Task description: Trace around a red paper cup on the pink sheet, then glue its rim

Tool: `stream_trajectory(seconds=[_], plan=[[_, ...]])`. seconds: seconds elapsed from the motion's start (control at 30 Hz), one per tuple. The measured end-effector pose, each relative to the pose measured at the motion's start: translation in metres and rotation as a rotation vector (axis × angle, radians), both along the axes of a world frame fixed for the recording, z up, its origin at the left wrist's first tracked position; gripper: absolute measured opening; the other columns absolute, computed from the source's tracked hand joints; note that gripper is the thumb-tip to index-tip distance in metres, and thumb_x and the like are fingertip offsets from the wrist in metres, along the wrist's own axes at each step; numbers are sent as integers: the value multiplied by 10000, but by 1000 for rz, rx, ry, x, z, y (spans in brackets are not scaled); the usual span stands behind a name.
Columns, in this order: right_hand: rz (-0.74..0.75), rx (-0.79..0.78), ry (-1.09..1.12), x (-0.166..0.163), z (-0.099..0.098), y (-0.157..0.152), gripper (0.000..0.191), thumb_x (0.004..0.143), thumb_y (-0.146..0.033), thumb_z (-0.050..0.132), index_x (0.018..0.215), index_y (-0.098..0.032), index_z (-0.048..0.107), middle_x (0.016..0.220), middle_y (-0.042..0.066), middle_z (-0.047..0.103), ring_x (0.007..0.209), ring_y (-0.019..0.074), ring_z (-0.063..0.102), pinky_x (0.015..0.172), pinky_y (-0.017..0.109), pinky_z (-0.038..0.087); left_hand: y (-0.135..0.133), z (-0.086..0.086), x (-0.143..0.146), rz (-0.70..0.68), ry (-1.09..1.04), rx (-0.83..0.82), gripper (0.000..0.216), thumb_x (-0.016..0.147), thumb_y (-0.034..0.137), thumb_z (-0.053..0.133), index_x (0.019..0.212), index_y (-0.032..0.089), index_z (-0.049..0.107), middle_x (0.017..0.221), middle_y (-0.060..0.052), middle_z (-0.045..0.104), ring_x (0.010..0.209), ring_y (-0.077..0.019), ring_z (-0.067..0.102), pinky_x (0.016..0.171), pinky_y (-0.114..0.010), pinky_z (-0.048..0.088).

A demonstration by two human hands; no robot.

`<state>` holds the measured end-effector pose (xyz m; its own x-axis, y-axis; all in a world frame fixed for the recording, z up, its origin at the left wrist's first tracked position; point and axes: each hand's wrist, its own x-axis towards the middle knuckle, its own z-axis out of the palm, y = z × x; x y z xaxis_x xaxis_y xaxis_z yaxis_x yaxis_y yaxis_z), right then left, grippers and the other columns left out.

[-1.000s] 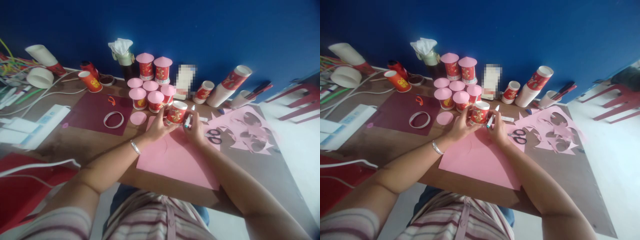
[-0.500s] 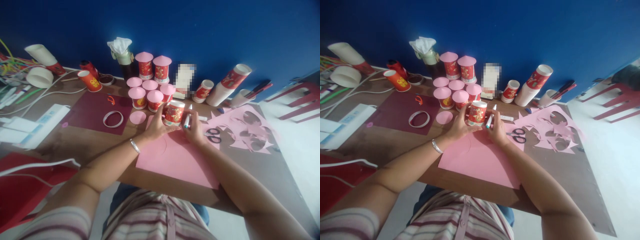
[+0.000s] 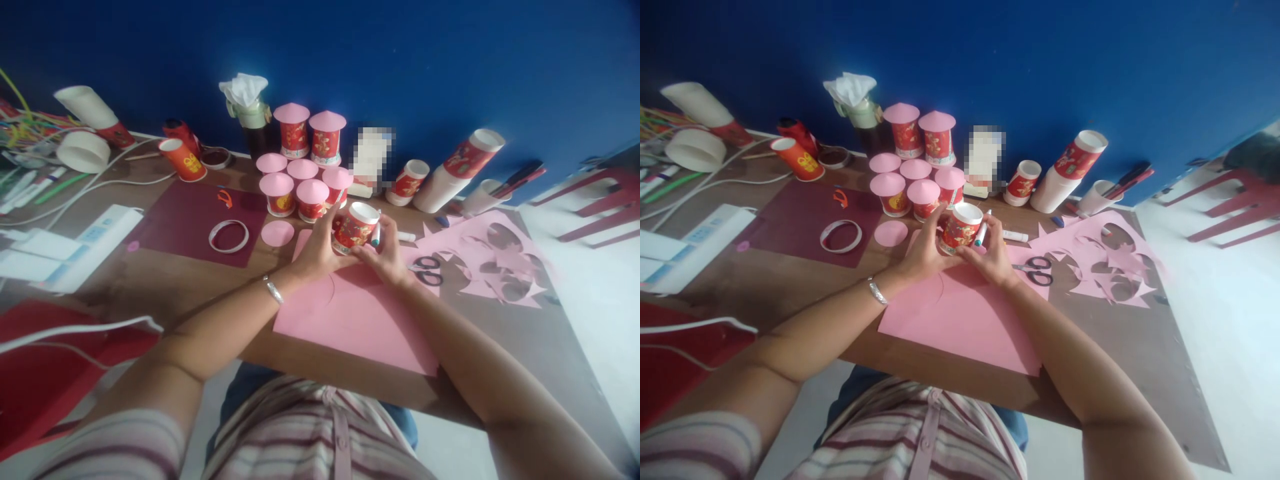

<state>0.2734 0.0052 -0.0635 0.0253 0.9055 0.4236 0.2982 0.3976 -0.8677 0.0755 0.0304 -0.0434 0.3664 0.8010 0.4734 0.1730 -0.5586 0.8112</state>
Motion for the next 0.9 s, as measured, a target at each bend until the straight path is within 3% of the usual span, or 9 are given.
stream_trajectory(seconds=[0.2, 0.33, 0.4, 0.47, 0.53, 0.6, 0.7, 0.8, 0.9], plan=[[75, -63, 153, 5, 0, 5, 671, 892, -658, 752, 1372, -321, 425, 1314, 104, 663, 1176, 296, 710, 1001, 534, 635, 4, -2, 1, -63, -229, -277, 810, 842, 645, 806, 1473, 281, 452, 1412, -139, 624, 1188, -273, 680, 1001, -461, 602], [138, -78, 223, 7, -4, 12, 656, 946, -650, 650, 1445, -328, 371, 1296, 101, 678, 1093, 288, 743, 918, 533, 660, 11, 1, -3, 83, -314, -259, 473, 976, 703, 597, 1040, 234, 592, 974, -44, 660, 933, -202, 669, 913, -401, 580], [150, -73, 217, 8, -5, 13, 675, 950, -653, 640, 1463, -327, 348, 1302, 106, 668, 1072, 283, 742, 890, 524, 665, 13, 2, -6, 130, -267, -232, 527, 1010, 702, 529, 777, 229, 510, 747, -9, 536, 756, -177, 576, 824, -389, 553], [140, -57, 142, 10, -4, 11, 686, 948, -665, 649, 1461, -332, 341, 1329, 113, 641, 1102, 283, 723, 895, 516, 664, 13, 2, -7, 140, -236, -219, 552, 1008, 678, 552, 705, 228, 445, 686, 7, 456, 694, -165, 514, 787, -385, 532], [94, -31, 14, 11, -3, 7, 706, 920, -678, 699, 1435, -332, 364, 1366, 122, 599, 1193, 295, 678, 954, 520, 646, 10, 2, -6, 131, -255, -205, 489, 940, 643, 687, 780, 226, 487, 765, 6, 513, 753, -168, 562, 811, -383, 543], [46, -9, -89, 10, 0, 3, 746, 859, -684, 780, 1384, -312, 403, 1361, 127, 577, 1257, 314, 635, 1028, 540, 613, 6, 2, -4, 74, -275, -200, 456, 865, 587, 798, 1048, 233, 575, 1059, -45, 647, 976, -211, 659, 938, -422, 561], [101, -8, -117, 5, 3, -1, 755, 833, -709, 800, 1331, -288, 419, 1289, 119, 629, 1188, 308, 677, 1024, 533, 614, 1, 4, -4, -48, -208, -201, 738, 768, 509, 902, 1349, 259, 522, 1377, -113, 630, 1227, -283, 653, 1068, -484, 539], [175, 7, -86, 0, 5, -4, 754, 847, -756, 759, 1322, -287, 409, 1324, 133, 646, 1210, 297, 706, 1049, 517, 616, -1, 8, -6, -85, -136, -193, 864, 719, 433, 954, 1428, 243, 499, 1398, -143, 640, 1252, -307, 667, 1058, -475, 564], [165, 45, -118, -2, 6, -7, 675, 897, -687, 752, 1325, -279, 427, 1335, 146, 650, 1207, 289, 722, 1038, 509, 630, 0, 11, -7, -73, -119, -215, 816, 763, 394, 924, 1442, 233, 501, 1370, -145, 668, 1260, -311, 676, 1054, -474, 573]])
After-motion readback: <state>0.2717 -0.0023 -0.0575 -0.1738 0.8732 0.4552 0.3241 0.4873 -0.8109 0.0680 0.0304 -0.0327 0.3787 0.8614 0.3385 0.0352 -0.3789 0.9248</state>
